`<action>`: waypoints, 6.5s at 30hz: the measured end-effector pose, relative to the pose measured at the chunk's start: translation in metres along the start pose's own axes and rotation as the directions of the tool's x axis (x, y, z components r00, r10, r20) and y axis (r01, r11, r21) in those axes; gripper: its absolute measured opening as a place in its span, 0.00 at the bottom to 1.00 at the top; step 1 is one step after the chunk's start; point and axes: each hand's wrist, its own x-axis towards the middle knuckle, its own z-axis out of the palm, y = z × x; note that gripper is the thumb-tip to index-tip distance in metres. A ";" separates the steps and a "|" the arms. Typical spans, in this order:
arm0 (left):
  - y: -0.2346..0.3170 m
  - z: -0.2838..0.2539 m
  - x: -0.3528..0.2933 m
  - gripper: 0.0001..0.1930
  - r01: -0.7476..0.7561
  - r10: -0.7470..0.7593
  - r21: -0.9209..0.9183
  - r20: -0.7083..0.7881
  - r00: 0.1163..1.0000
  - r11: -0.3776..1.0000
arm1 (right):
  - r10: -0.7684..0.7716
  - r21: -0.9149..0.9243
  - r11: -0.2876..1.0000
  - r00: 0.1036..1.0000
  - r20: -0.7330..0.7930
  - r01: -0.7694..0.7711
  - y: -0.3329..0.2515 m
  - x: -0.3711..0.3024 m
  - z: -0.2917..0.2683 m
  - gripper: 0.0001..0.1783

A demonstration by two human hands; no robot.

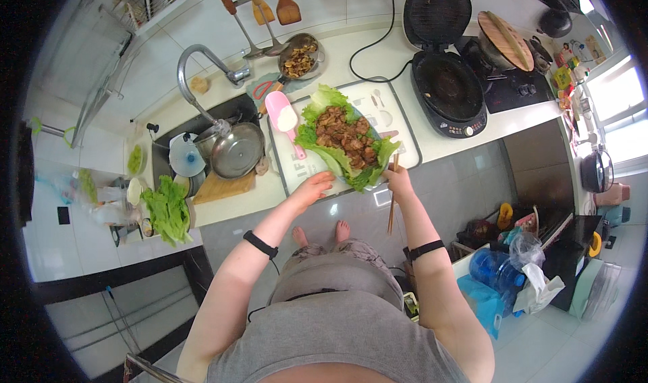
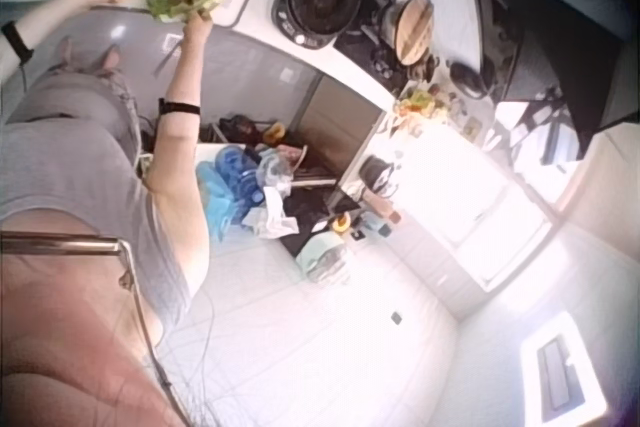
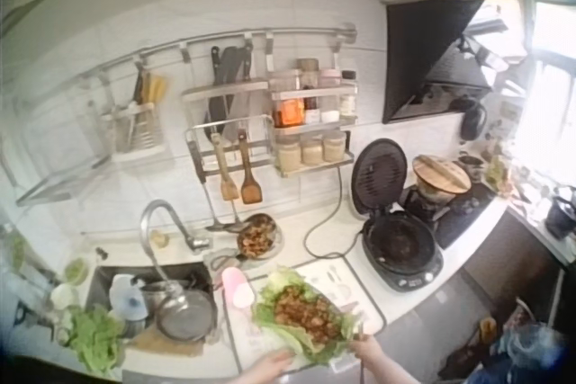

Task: The person uses chopsticks to transfer cooked meat from an electric grill onto a bed of lettuce on a cutting board. They then pick up the lettuce with the meat, add a spoonful of sauce from a small container, and place the assembled item on the counter.

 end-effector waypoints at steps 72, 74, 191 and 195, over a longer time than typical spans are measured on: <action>-0.032 -0.201 -0.313 0.32 -0.488 -0.141 -0.607 -0.705 0.695 0.628 | 0.052 -0.117 0.993 0.756 0.653 0.033 -0.103 -0.110 0.215 0.13; -0.056 -0.231 -0.341 0.30 -0.464 -0.034 -0.632 -0.613 0.790 0.621 | 0.063 -0.150 0.986 0.689 0.722 0.067 -0.105 -0.116 0.254 0.11; -0.358 -0.621 -0.539 0.25 -0.431 -0.239 -0.808 -0.547 0.803 0.401 | -0.254 -0.795 0.364 0.873 0.416 0.485 0.031 -0.344 0.639 0.55; -0.351 -0.625 -0.537 0.25 -0.470 -0.135 -0.790 -0.556 0.820 0.394 | -0.245 -0.800 0.378 0.884 0.399 0.466 0.034 -0.341 0.639 0.56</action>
